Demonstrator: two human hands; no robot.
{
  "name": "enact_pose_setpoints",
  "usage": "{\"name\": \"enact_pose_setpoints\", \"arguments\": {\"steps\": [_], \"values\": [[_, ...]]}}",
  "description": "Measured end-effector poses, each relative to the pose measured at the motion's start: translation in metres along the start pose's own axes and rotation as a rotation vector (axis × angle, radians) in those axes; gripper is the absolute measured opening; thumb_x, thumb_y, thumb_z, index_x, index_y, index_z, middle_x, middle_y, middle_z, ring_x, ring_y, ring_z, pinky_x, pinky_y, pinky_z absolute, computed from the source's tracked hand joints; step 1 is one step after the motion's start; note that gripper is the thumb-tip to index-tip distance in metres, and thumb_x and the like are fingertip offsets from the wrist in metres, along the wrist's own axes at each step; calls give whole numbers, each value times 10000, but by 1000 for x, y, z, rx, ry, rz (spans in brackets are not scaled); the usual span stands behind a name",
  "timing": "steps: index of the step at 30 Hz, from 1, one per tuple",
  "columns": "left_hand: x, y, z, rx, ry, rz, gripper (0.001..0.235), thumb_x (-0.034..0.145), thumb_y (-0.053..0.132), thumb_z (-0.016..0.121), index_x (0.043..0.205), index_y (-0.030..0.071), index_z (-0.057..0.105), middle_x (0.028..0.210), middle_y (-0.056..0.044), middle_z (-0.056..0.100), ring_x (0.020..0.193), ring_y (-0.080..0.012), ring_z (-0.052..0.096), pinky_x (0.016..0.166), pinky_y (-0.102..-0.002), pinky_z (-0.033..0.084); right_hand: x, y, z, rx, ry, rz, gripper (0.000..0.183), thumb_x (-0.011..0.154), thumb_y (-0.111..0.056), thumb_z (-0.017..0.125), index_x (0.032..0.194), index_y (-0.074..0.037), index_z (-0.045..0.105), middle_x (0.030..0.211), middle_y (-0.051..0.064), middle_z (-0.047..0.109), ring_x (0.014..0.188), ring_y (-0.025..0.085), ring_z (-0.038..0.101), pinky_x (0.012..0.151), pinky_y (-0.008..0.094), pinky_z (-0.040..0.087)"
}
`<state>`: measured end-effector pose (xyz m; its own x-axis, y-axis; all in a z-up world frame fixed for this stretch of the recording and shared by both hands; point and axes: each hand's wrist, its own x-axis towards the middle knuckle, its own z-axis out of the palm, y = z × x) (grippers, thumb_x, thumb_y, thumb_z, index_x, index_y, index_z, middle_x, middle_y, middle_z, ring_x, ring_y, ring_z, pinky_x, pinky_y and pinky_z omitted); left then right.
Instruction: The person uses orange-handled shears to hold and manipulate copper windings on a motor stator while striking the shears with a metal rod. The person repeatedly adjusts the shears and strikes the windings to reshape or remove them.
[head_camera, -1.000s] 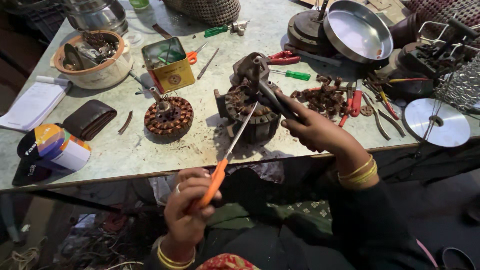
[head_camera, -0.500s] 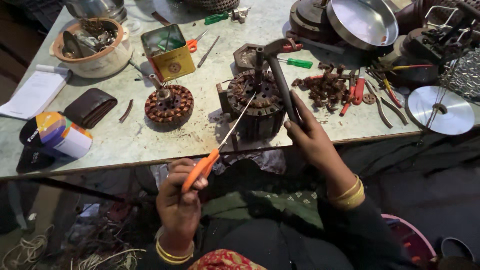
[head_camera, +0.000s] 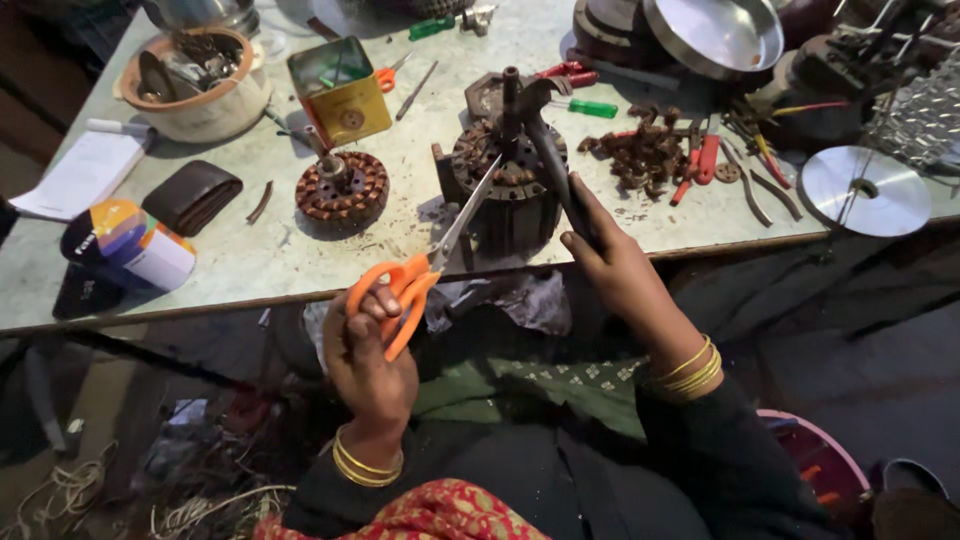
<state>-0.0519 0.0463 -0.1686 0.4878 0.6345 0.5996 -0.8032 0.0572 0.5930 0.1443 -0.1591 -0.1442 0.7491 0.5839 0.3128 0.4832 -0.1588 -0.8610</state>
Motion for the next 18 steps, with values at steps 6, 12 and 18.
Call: {"name": "enact_pose_setpoints", "arguments": {"steps": [6, 12, 18], "values": [[2, -5, -9, -151, -20, -54, 308, 1097, 346, 605, 1038, 52, 534, 997, -44, 508, 1028, -190, 523, 1030, -367, 447, -22, 4, 18, 25, 285, -259, 651, 1055, -68, 618, 1631, -67, 316, 1615, 203, 469, 1471, 235, 459, 1190, 338, 353], [2, -8, -15, -24, 26, -38, 319, 1120, 335, 598, 1022, 44, 513, 970, -45, 490, 976, -190, 524, 956, -349, 463, -63, -33, -27, -198, 316, 107, 804, 982, -50, 701, 1702, -99, 347, 860, 171, 616, 706, 150, 469, 668, 303, 462], [5, -6, -12, 46, 24, -52, 372, 1108, 383, 581, 1072, 14, 546, 953, -35, 483, 957, -170, 536, 888, -312, 448, -74, -46, -31, 178, 672, -292, 752, 1005, -54, 660, 1632, -202, 273, 949, 90, 608, 693, 126, 516, 607, 304, 424]]}}
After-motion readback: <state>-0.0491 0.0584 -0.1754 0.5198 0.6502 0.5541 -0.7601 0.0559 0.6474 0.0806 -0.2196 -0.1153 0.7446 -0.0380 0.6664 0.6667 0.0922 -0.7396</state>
